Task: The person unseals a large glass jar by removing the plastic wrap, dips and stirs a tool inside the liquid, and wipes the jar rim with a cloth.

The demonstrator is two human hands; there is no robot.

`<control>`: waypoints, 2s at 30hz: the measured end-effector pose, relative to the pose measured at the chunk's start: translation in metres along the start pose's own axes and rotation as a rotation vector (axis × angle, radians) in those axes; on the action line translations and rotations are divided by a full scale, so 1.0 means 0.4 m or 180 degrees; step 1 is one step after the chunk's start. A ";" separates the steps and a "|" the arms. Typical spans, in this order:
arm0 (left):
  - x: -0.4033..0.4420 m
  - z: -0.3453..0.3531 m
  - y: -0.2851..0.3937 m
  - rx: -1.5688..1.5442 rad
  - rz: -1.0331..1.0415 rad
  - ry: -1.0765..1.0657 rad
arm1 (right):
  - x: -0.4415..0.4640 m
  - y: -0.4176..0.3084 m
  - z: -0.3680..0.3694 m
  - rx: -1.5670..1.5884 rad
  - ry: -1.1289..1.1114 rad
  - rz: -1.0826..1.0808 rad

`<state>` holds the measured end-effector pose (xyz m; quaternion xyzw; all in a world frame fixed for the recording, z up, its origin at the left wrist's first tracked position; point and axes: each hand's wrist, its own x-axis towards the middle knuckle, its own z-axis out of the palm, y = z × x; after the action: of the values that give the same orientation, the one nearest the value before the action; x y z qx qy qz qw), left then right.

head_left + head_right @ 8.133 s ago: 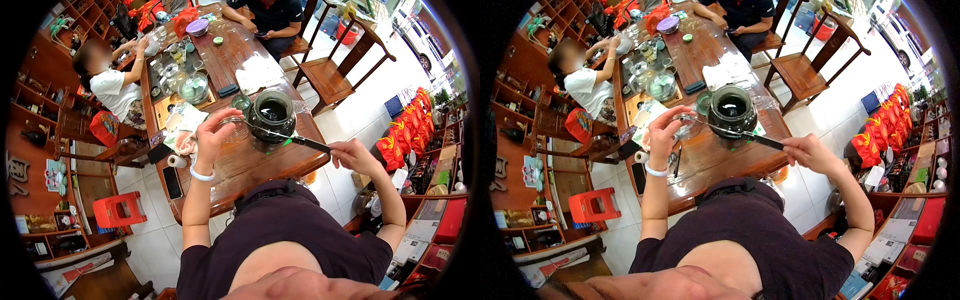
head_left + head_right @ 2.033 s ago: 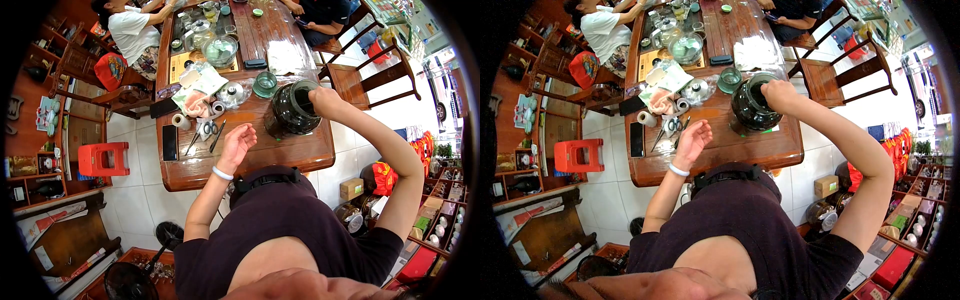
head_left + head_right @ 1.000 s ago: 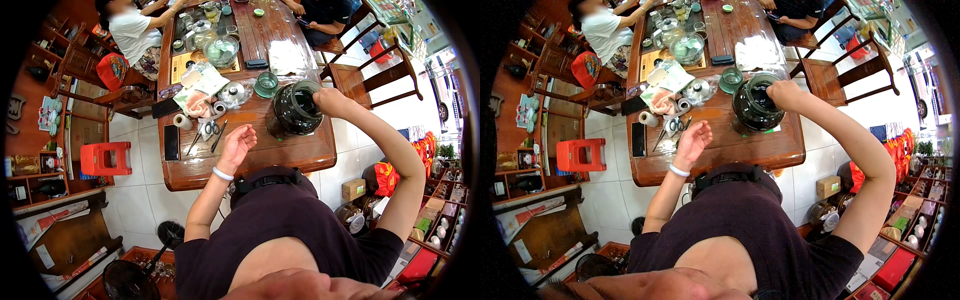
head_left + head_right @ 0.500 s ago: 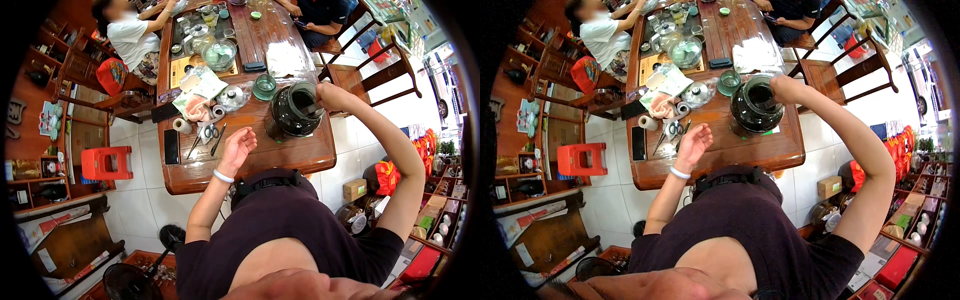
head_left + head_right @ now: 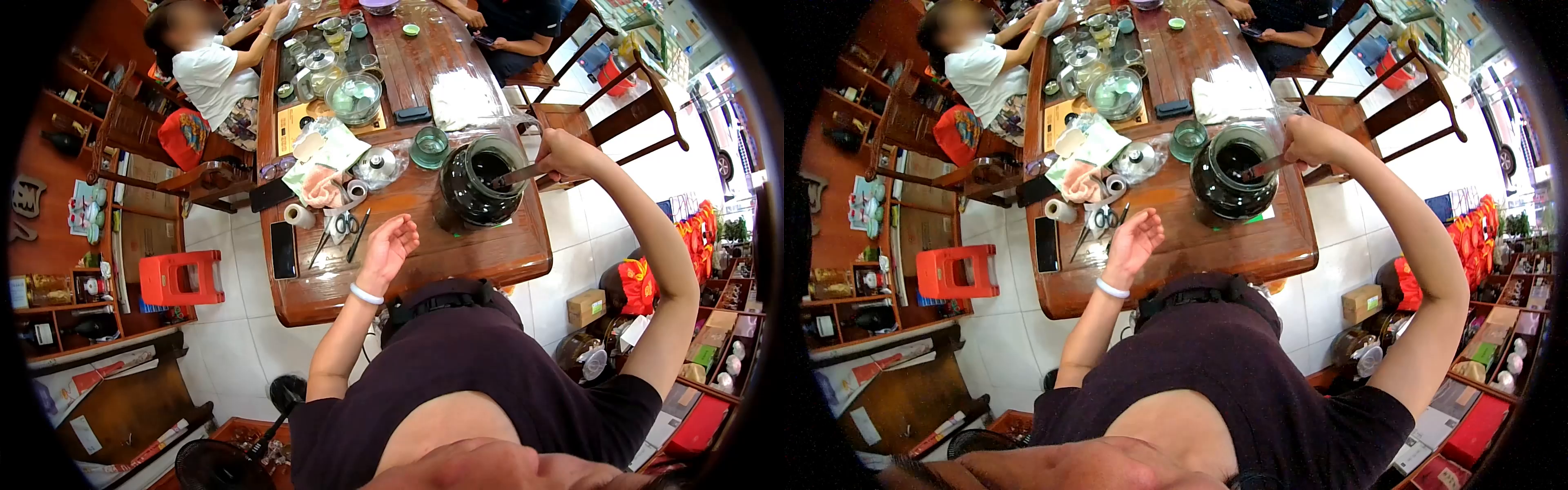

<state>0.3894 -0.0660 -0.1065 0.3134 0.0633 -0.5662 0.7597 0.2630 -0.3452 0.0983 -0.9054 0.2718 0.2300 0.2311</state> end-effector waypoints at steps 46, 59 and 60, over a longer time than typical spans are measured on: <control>0.111 0.046 -0.021 0.0455 -0.0807 0.0668 | -0.147 0.182 -0.101 0.0923 0.0492 0.0424; 0.088 0.039 -0.021 0.0339 -0.0627 0.0653 | -0.094 -0.005 -0.059 -0.1522 0.0505 -0.0646; 0.084 0.036 -0.021 0.0313 -0.0612 0.0648 | -0.086 -0.010 -0.048 -0.1549 0.0499 -0.0658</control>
<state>0.3901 -0.1027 -0.1135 0.3986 0.1420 -0.6041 0.6753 0.2453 -0.3392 0.1332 -0.9723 0.1318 0.1930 0.0072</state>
